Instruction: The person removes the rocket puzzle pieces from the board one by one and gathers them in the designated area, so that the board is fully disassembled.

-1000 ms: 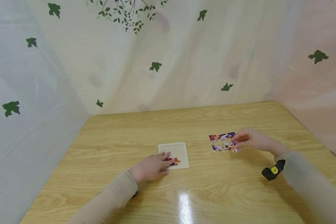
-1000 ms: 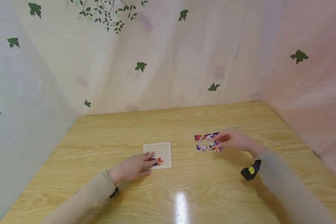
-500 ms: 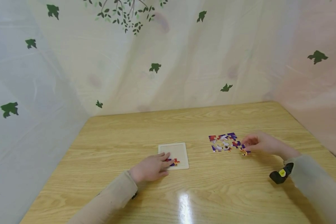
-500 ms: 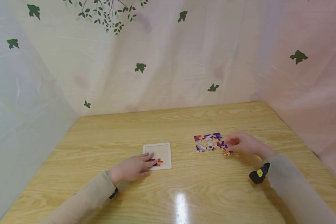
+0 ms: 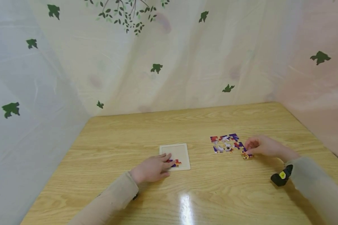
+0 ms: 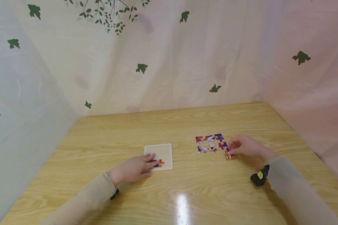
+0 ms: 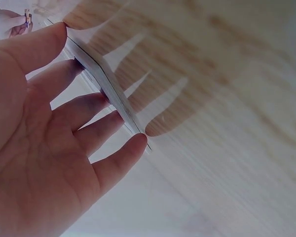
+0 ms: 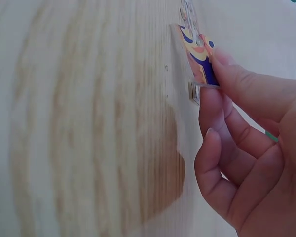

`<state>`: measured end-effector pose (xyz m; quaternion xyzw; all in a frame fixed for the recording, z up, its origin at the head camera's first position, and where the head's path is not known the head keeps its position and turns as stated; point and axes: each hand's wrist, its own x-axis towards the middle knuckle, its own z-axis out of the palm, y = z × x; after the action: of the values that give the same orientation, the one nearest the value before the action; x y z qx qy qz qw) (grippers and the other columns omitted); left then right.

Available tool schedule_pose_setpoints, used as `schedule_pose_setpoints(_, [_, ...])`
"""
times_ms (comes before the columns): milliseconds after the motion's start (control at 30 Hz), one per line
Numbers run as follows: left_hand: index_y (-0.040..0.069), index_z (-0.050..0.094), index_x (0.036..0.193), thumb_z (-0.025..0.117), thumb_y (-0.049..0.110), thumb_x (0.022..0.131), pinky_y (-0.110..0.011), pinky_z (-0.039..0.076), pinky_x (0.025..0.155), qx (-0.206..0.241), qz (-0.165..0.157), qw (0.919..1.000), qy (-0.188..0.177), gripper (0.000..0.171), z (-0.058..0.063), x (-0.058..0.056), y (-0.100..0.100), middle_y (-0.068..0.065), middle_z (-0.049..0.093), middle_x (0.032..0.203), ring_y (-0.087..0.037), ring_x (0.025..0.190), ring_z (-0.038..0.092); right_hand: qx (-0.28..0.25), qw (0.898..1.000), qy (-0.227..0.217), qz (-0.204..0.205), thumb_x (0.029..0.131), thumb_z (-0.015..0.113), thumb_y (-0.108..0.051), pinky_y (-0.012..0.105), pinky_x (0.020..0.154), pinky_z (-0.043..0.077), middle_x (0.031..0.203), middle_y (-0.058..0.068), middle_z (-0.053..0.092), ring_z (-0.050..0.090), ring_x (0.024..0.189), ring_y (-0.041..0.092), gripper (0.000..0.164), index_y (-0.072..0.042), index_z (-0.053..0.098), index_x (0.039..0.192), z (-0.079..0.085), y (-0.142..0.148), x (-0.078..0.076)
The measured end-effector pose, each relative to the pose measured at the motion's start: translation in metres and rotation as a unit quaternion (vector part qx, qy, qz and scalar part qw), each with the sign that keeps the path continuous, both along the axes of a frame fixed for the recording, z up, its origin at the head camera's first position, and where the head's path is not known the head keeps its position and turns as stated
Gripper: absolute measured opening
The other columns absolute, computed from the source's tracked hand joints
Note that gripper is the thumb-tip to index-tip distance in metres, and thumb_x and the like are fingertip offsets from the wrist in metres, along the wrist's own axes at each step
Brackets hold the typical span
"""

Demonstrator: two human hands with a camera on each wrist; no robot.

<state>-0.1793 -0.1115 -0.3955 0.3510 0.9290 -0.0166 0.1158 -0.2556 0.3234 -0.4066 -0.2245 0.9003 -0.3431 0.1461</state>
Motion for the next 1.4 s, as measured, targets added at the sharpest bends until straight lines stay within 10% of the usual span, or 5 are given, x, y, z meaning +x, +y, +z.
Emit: schedule_pose_setpoints(1400, [0.013,0.047,0.140,0.056,0.031,0.095,-0.042,0.036,0.110,0.015,-0.002,0.9997,0.020,0.049,-0.003,0.001,0.000,-0.019,0.037,0.148,-0.034,0.135,0.039,0.094,0.994,0.050,-0.028,0.081,0.074,-0.013,0.023,0.055,0.034,0.070,-0.003,0.053,0.045,0.065,0.012,0.014,-0.006,0.062,0.083,0.003,-0.020,0.003])
